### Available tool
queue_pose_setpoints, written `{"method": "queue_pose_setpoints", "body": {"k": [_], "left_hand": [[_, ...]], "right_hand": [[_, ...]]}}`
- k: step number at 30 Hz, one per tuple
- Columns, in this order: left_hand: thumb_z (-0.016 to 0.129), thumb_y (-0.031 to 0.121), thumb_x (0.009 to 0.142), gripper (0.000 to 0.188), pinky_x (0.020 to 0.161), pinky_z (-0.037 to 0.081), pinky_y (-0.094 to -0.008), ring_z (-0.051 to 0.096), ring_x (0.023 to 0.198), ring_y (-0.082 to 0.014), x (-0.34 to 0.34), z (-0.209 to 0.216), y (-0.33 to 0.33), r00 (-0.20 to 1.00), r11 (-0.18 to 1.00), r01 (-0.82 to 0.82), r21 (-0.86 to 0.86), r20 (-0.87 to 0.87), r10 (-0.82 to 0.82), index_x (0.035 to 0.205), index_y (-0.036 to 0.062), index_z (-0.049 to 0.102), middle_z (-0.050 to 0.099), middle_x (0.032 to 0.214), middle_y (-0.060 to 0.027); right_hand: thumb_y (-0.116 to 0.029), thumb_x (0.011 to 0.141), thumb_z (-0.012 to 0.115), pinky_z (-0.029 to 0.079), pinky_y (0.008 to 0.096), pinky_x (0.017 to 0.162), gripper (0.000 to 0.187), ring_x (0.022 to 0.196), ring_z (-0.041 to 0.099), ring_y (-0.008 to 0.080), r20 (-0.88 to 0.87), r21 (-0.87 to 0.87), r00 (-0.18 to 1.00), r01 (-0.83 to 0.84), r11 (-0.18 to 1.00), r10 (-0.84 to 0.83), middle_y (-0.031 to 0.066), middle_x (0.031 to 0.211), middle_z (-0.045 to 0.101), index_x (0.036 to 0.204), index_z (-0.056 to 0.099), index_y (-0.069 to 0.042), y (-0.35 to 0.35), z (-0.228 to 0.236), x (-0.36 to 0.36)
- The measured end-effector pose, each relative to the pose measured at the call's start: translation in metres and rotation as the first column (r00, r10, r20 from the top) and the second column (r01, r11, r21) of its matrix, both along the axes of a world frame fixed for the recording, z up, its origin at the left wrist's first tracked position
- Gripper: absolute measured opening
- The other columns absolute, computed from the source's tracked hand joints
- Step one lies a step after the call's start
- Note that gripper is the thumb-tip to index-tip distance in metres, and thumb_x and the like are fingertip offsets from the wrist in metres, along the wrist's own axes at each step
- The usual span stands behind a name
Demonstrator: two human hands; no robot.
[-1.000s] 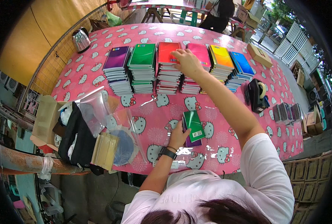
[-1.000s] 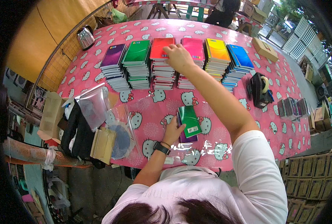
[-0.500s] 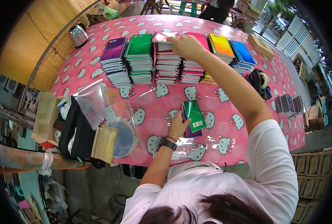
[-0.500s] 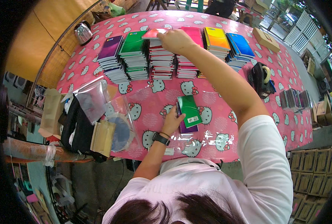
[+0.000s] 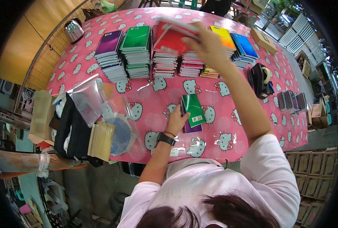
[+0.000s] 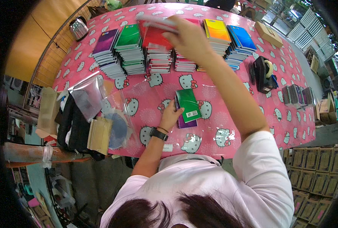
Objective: The person places notebooks into plastic bags, folds the bags, and applies tape from a dispenser to seal them.
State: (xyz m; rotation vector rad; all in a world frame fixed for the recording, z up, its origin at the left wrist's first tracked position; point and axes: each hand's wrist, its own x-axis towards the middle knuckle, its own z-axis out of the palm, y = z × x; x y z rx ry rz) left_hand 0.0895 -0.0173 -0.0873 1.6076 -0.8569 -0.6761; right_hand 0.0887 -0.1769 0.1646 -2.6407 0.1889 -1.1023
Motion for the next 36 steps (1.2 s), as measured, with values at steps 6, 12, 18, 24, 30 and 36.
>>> {"method": "queue_pose_setpoints", "body": {"k": [6,12,18,24,30,36], "left_hand": [[0.06,0.028,0.087,0.042,0.074,0.048,-0.0322,0.06,0.081,-0.0206,0.014,-0.022,-0.011,0.731,0.997,0.039,-0.062,-0.679,-0.071,0.114,-0.0027,0.051,0.064,0.094,-0.0133],[0.073,0.027,0.077,0.044,0.077,0.049,-0.0309,0.062,0.084,-0.0158,0.014,-0.021,-0.006,0.969,0.998,0.007,0.057,-0.245,0.007,0.106,-0.0022,0.057,0.066,0.096,-0.0104],[0.069,0.015,0.08,0.032,0.077,0.049,-0.0299,0.062,0.084,-0.0152,0.003,0.001,-0.009,0.935,0.996,0.033,-0.078,-0.348,-0.059,0.106,-0.0013,0.058,0.067,0.095,-0.0092],[0.071,0.019,0.079,0.034,0.077,0.049,-0.0309,0.063,0.085,-0.0162,0.007,-0.002,-0.005,0.967,1.0,-0.015,-0.004,-0.255,0.013,0.104,-0.0012,0.059,0.067,0.095,-0.0103],[0.07,0.017,0.08,0.034,0.076,0.049,-0.0296,0.062,0.083,-0.0151,0.001,0.006,-0.006,0.956,0.999,0.017,-0.047,-0.291,-0.03,0.106,-0.0008,0.058,0.067,0.094,-0.0092],[0.07,0.017,0.08,0.033,0.074,0.049,-0.0291,0.061,0.082,-0.0138,0.005,-0.006,-0.006,0.95,0.997,0.009,-0.081,-0.312,-0.034,0.104,-0.0007,0.059,0.067,0.093,-0.0085]], "right_hand": [[-0.013,0.075,0.07,0.048,0.0311,0.074,0.042,0.085,0.06,0.0117,-0.568,0.777,0.665,0.241,0.582,0.484,0.004,0.093,0.065,0.115,0.058,-0.004,-0.059,-0.101,-0.107],[-0.017,0.072,0.07,0.048,0.0374,0.071,0.031,0.076,0.062,0.027,-0.658,0.271,0.753,0.197,0.942,0.032,0.0156,0.08,0.064,0.098,0.062,-0.003,-0.013,-0.157,-0.077],[-0.022,0.073,0.071,0.044,0.0409,0.083,0.04,0.101,0.055,0.0295,-0.025,-0.239,0.946,0.308,0.921,-0.322,0.0097,0.101,0.062,0.109,0.058,-0.01,-0.074,-0.064,-0.02],[-0.016,0.071,0.069,0.042,0.0395,0.085,0.034,0.1,0.056,0.0244,-0.194,-0.368,0.933,0.217,0.904,-0.303,0.0041,0.096,0.062,0.104,0.06,-0.014,-0.083,-0.061,-0.006],[-0.013,0.075,0.064,0.04,0.0394,0.09,0.037,0.109,0.054,0.027,-0.203,-0.24,0.946,0.201,0.95,-0.252,0.0093,0.117,0.061,0.112,0.062,-0.013,-0.108,-0.058,-0.01],[-0.024,0.083,0.061,0.035,0.0452,0.093,0.045,0.116,0.052,0.0253,-0.225,-0.374,0.913,0.243,0.895,-0.342,0.01,0.125,0.057,0.126,0.052,-0.017,-0.09,-0.071,0.004]]}}
